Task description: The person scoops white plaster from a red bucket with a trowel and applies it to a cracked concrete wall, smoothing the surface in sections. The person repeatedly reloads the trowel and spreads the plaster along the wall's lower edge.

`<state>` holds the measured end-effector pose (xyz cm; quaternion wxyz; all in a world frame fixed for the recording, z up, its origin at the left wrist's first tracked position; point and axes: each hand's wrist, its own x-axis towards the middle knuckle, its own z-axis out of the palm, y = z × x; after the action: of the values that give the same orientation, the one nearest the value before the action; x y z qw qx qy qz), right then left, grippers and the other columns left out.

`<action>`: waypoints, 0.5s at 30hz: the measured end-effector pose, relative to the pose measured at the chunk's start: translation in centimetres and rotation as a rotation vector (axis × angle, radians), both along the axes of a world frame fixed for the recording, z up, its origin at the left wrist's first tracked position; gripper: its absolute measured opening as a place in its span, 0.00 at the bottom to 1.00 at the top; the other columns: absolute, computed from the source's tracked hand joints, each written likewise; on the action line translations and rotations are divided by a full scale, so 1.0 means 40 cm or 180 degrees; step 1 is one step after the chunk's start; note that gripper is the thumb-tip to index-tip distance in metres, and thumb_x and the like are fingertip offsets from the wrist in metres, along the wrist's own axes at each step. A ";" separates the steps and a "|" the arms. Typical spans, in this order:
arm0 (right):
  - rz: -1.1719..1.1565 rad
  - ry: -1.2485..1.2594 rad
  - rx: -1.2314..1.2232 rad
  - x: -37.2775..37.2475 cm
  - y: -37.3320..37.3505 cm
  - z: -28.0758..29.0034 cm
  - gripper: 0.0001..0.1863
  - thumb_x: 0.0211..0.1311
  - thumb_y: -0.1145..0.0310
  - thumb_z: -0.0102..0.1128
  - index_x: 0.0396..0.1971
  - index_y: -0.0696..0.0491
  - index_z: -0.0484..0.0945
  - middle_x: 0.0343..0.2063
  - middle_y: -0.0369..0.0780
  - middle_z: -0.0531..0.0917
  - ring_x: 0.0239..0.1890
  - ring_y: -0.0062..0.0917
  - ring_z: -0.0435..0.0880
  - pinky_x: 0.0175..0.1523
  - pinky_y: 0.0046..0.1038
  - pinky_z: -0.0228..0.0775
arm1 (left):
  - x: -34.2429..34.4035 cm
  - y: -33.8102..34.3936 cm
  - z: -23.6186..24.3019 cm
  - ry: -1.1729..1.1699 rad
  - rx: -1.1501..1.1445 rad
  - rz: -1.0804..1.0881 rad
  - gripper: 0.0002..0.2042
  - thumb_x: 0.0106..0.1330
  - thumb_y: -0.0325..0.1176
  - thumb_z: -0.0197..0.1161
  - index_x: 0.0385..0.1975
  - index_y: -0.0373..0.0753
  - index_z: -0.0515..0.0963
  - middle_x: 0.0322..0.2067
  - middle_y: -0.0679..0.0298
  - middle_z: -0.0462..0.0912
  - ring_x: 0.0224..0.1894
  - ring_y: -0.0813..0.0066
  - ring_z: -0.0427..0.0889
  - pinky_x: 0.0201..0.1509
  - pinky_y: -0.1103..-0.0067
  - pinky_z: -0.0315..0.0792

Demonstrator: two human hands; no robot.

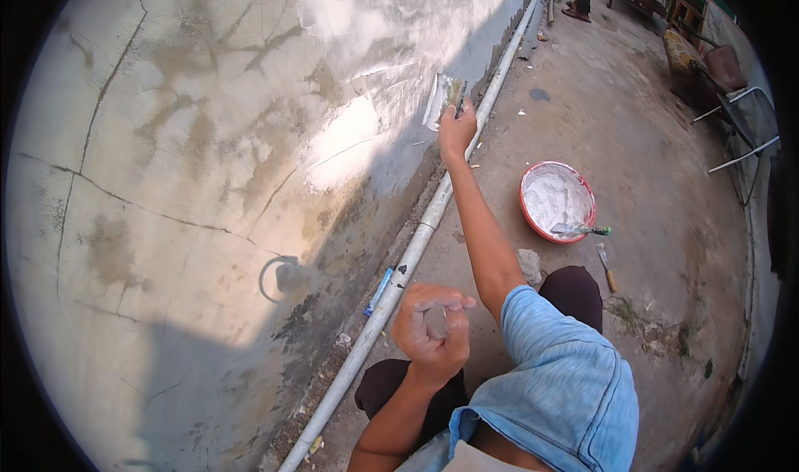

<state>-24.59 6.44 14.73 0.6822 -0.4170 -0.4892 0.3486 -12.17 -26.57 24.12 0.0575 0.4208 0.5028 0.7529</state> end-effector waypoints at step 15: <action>0.1456 -0.0248 0.2348 -0.087 -0.567 0.276 0.33 0.48 0.83 0.59 0.60 0.60 0.72 0.50 0.58 0.80 0.52 0.42 0.83 0.50 0.34 0.78 | -0.021 0.002 -0.022 0.0063 -0.0215 -0.0037 0.04 0.62 0.20 0.59 0.35 0.32 0.74 0.25 0.58 0.82 0.24 0.77 0.78 0.32 0.80 0.72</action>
<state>-28.08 -16.26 25.79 0.6717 -0.0390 -0.6861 0.2766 -13.02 -26.49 23.23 0.0711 0.4289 0.5260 0.7310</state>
